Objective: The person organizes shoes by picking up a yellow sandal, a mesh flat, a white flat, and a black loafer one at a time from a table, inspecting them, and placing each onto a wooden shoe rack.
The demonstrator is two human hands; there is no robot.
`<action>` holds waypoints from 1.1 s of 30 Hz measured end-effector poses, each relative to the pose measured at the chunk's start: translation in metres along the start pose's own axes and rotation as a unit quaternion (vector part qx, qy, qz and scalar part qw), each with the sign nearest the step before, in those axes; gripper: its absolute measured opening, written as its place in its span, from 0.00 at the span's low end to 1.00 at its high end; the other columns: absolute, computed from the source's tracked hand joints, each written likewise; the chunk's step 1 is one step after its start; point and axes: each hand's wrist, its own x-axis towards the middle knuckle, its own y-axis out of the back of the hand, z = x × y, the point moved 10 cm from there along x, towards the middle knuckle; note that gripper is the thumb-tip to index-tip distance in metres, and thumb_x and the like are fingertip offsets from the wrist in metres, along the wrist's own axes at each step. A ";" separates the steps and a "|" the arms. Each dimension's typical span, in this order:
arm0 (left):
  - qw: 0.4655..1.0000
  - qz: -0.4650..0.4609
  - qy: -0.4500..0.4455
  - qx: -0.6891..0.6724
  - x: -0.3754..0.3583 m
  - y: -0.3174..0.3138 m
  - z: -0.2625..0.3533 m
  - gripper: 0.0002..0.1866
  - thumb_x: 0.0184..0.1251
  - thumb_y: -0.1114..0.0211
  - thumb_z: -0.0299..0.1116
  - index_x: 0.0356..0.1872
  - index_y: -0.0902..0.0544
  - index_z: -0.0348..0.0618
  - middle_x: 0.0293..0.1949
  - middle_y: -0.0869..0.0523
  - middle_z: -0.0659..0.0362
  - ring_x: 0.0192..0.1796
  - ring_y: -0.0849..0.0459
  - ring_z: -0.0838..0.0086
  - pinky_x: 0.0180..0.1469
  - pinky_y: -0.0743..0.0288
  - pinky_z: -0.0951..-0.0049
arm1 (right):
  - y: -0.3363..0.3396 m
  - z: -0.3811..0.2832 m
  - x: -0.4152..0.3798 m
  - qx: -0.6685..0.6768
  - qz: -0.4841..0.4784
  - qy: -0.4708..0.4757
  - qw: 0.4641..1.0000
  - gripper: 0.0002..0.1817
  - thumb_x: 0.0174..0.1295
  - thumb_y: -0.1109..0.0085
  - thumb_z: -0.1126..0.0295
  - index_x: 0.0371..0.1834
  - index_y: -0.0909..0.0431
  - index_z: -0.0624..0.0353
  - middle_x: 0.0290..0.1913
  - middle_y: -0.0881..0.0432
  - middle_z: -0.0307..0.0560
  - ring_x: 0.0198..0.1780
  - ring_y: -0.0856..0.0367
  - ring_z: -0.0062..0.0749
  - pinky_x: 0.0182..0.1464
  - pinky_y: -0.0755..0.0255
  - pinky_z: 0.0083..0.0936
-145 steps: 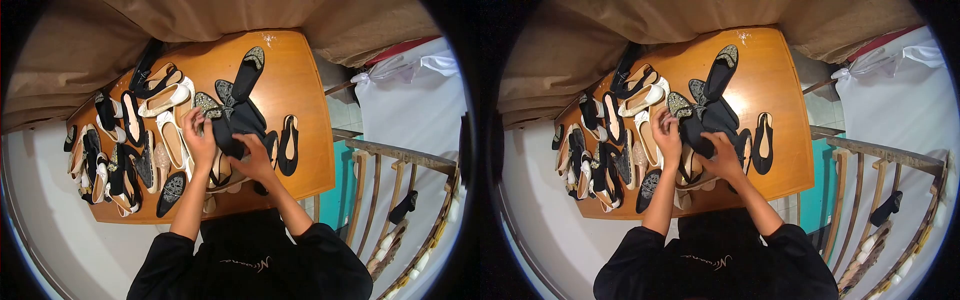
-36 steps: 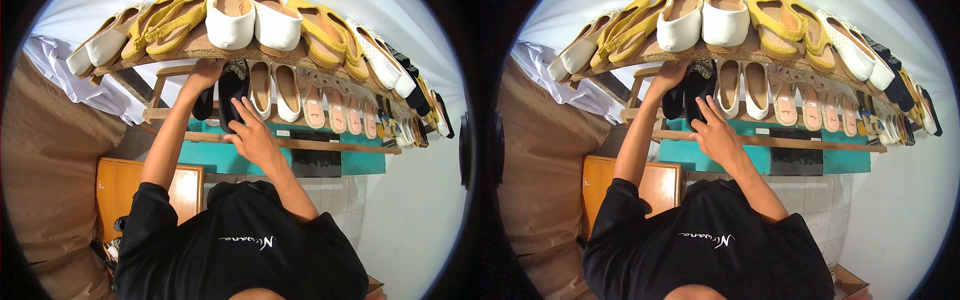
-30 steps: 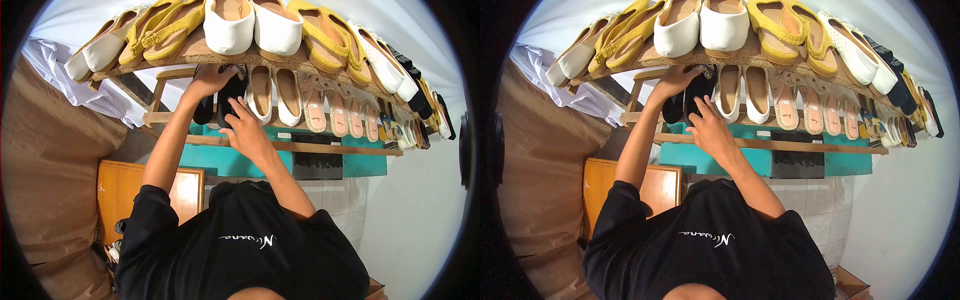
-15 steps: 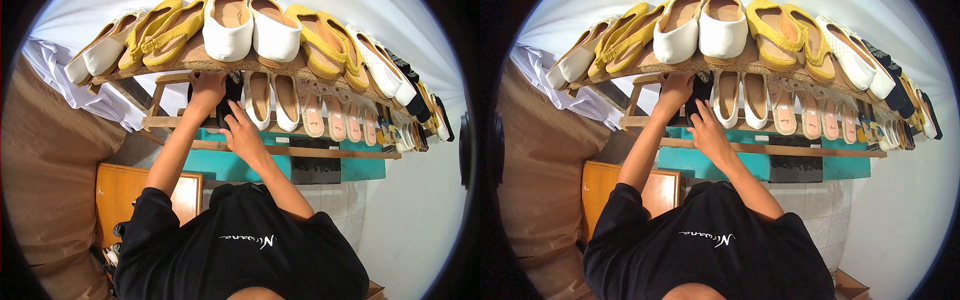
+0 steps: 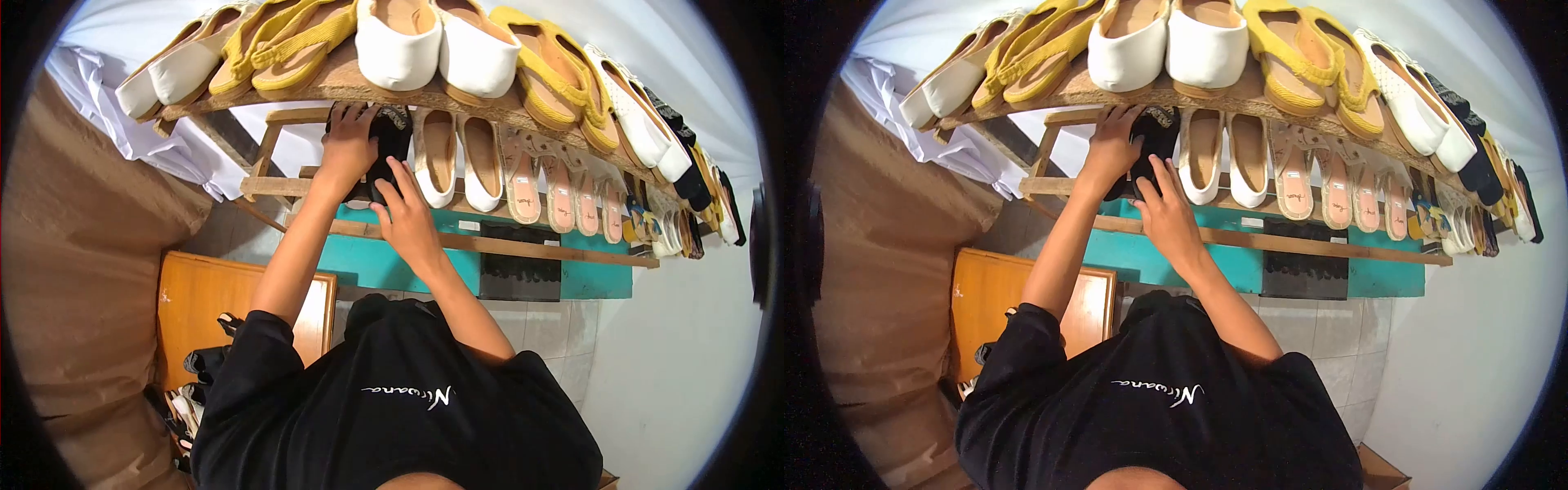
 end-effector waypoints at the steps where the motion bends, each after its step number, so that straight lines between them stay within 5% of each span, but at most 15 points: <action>1: 1.000 0.016 -0.019 -0.009 -0.001 0.004 0.003 0.33 0.60 0.27 0.31 0.70 0.22 0.47 0.67 0.21 0.46 0.71 0.29 0.40 0.72 0.28 0.45 | -0.001 0.000 0.000 -0.010 -0.008 -0.001 1.000 0.24 0.62 0.30 0.75 0.62 0.23 0.65 0.79 0.38 0.64 0.78 0.37 0.70 0.76 0.32 0.54; 6: 0.996 0.075 -0.046 -0.025 -0.021 0.058 0.027 0.28 0.64 0.27 0.33 0.67 0.18 0.45 0.68 0.22 0.41 0.75 0.31 0.42 0.73 0.32 0.48 | 0.012 -0.029 -0.002 0.014 -0.003 0.015 1.000 0.37 0.58 0.27 0.75 0.72 0.30 0.62 0.84 0.45 0.64 0.83 0.46 0.67 0.80 0.39 0.52; 12: 0.942 0.235 0.077 -0.227 -0.150 0.137 0.025 0.22 0.66 0.29 0.30 0.61 0.16 0.39 0.71 0.22 0.44 0.72 0.23 0.50 0.73 0.32 0.53 | 0.022 -0.088 -0.017 0.139 0.023 0.115 0.983 0.38 0.54 0.28 0.81 0.71 0.30 0.61 0.78 0.36 0.69 0.79 0.36 0.69 0.77 0.33 0.54; 15: 0.935 0.249 0.124 -0.221 -0.230 0.142 0.024 0.21 0.66 0.30 0.27 0.60 0.16 0.40 0.71 0.24 0.42 0.71 0.23 0.44 0.72 0.30 0.51 | 0.004 -0.106 -0.035 0.172 -0.023 0.127 0.977 0.32 0.56 0.29 0.81 0.67 0.25 0.64 0.76 0.31 0.68 0.75 0.29 0.64 0.73 0.28 0.50; 21: 0.903 0.276 0.285 -0.162 -0.380 0.167 0.014 0.21 0.68 0.31 0.27 0.62 0.16 0.39 0.72 0.25 0.45 0.74 0.26 0.49 0.73 0.30 0.53 | -0.067 -0.143 -0.080 0.267 -0.187 0.116 0.938 0.26 0.58 0.32 0.81 0.63 0.23 0.64 0.76 0.31 0.67 0.74 0.27 0.64 0.75 0.29 0.50; 30: 0.797 0.357 0.481 -0.078 -0.576 0.210 0.063 0.17 0.70 0.33 0.26 0.59 0.15 0.37 0.67 0.22 0.47 0.68 0.21 0.54 0.71 0.29 0.56 | -0.096 -0.276 -0.189 0.346 -0.386 0.211 0.828 0.19 0.59 0.32 0.80 0.55 0.17 0.66 0.77 0.31 0.63 0.76 0.27 0.56 0.74 0.31 0.43; 33: 0.763 0.385 0.517 -0.047 -0.615 0.220 0.086 0.17 0.70 0.33 0.26 0.58 0.15 0.37 0.67 0.22 0.46 0.68 0.21 0.53 0.71 0.28 0.56 | -0.094 -0.299 -0.236 0.396 -0.454 0.173 0.779 0.18 0.60 0.29 0.77 0.54 0.17 0.66 0.78 0.31 0.62 0.77 0.28 0.56 0.75 0.32 0.44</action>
